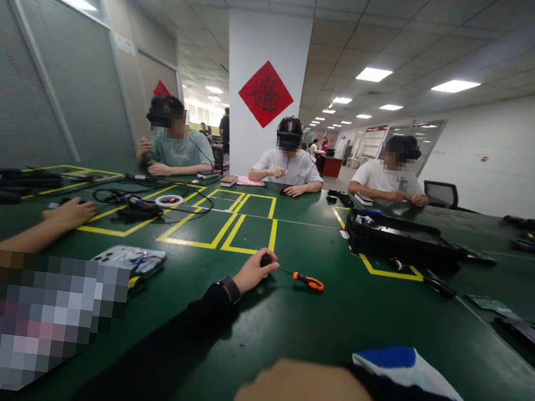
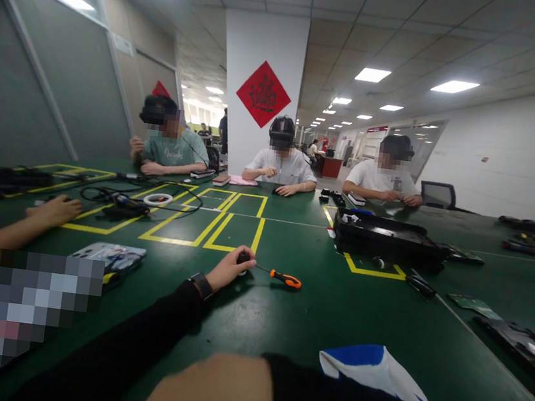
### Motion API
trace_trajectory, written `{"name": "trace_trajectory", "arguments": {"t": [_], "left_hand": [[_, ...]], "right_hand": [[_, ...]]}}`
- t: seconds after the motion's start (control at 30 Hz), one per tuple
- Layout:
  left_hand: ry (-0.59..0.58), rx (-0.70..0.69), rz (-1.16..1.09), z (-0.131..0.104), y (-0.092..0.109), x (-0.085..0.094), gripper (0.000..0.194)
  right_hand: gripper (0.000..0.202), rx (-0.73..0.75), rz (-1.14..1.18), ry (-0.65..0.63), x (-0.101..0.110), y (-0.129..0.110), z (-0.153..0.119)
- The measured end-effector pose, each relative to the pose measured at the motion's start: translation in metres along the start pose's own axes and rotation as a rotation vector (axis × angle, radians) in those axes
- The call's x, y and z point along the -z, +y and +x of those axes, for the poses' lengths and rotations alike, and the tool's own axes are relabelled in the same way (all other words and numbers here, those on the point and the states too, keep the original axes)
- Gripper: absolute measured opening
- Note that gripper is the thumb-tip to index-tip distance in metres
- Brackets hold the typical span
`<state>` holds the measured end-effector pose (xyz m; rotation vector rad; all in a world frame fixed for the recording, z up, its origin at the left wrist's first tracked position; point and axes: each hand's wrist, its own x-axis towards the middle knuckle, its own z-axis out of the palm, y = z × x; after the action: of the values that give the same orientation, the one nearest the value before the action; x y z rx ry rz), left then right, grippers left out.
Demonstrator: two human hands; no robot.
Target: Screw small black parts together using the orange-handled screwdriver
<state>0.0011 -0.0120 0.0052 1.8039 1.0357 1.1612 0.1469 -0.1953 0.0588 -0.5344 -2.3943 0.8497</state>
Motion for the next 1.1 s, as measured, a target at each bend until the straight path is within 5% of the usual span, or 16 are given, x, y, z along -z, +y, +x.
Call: {"name": "trace_trajectory", "arguments": {"t": [0.1,0.23,0.4,0.67,1.1], "left_hand": [[0.01,-0.012,-0.025,0.001,-0.002,-0.001,0.022],[0.026,0.032,-0.085,0.004,-0.009,-0.002,0.024],[0.02,0.017,-0.093,0.005,-0.014,-0.003,0.024],[0.042,0.039,-0.113,0.004,-0.011,0.0,0.024],[0.008,0.022,-0.121,0.004,-0.01,0.0,0.022]], "right_hand": [[0.021,-0.124,-0.224,0.098,0.046,0.033,0.036],[0.026,-0.291,-0.624,0.516,0.082,0.099,0.039],[0.028,-0.297,-0.636,0.34,0.078,0.155,0.015],[0.011,-0.316,-0.482,0.441,0.07,0.16,0.018],[0.018,-0.283,-0.458,0.441,0.071,0.159,0.016]]}}
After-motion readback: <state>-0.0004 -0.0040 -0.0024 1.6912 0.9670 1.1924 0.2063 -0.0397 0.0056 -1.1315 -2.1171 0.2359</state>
